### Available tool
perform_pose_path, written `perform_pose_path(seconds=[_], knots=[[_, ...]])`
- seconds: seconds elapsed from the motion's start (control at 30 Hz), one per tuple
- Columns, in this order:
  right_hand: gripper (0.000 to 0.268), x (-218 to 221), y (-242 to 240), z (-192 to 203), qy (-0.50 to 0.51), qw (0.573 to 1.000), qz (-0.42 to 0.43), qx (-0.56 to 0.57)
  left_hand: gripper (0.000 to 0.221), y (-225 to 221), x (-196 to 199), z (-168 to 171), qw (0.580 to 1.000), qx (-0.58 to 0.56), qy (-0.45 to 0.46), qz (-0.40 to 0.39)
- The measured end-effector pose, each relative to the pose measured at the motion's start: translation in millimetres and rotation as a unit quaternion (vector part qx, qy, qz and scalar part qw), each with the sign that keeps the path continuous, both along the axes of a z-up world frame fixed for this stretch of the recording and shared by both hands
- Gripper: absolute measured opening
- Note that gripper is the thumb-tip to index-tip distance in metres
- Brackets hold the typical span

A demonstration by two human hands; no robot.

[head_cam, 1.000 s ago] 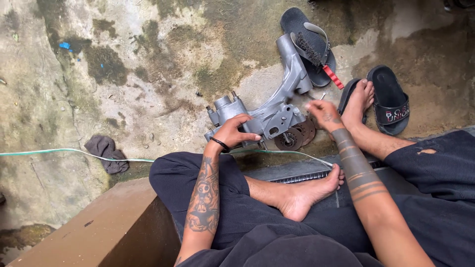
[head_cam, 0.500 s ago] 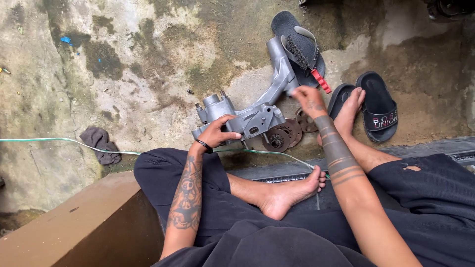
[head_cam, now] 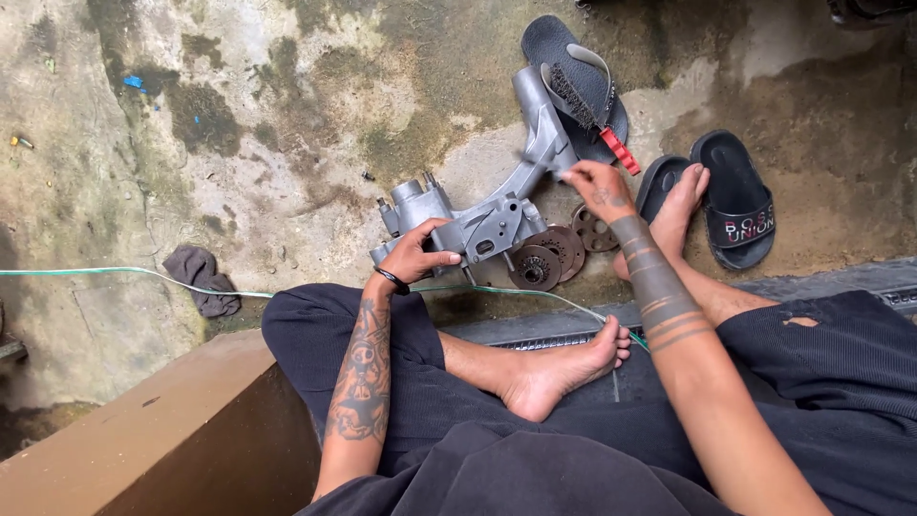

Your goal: A person sits on the floor and uses a small wire brush and a screwdriver to clean grime and oxidation from a motorcycle engine casing.

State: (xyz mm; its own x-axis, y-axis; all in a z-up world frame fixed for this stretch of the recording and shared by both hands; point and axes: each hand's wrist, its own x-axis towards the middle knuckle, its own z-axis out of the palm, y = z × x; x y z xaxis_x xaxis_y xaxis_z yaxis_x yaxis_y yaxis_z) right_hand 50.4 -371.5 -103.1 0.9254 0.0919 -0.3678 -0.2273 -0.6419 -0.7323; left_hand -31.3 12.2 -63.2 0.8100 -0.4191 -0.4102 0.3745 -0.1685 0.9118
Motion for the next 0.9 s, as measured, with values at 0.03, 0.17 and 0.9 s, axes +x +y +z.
perform_pose_path(seconds=[0.03,0.17,0.9], knots=[[0.014,-5,-4,-9,-0.003,1.0,0.001,0.0,0.055,-1,1,4,1.0,0.0,-0.003,0.001],[0.019,-38,5,-6,0.024,0.996,-0.069,-0.047,0.057,0,1,7,1.0,0.002,0.029,0.011],[0.031,-82,46,-101,0.065,0.966,-0.217,0.121,0.066,-10,-15,-1,0.996,0.001,0.003,0.085]])
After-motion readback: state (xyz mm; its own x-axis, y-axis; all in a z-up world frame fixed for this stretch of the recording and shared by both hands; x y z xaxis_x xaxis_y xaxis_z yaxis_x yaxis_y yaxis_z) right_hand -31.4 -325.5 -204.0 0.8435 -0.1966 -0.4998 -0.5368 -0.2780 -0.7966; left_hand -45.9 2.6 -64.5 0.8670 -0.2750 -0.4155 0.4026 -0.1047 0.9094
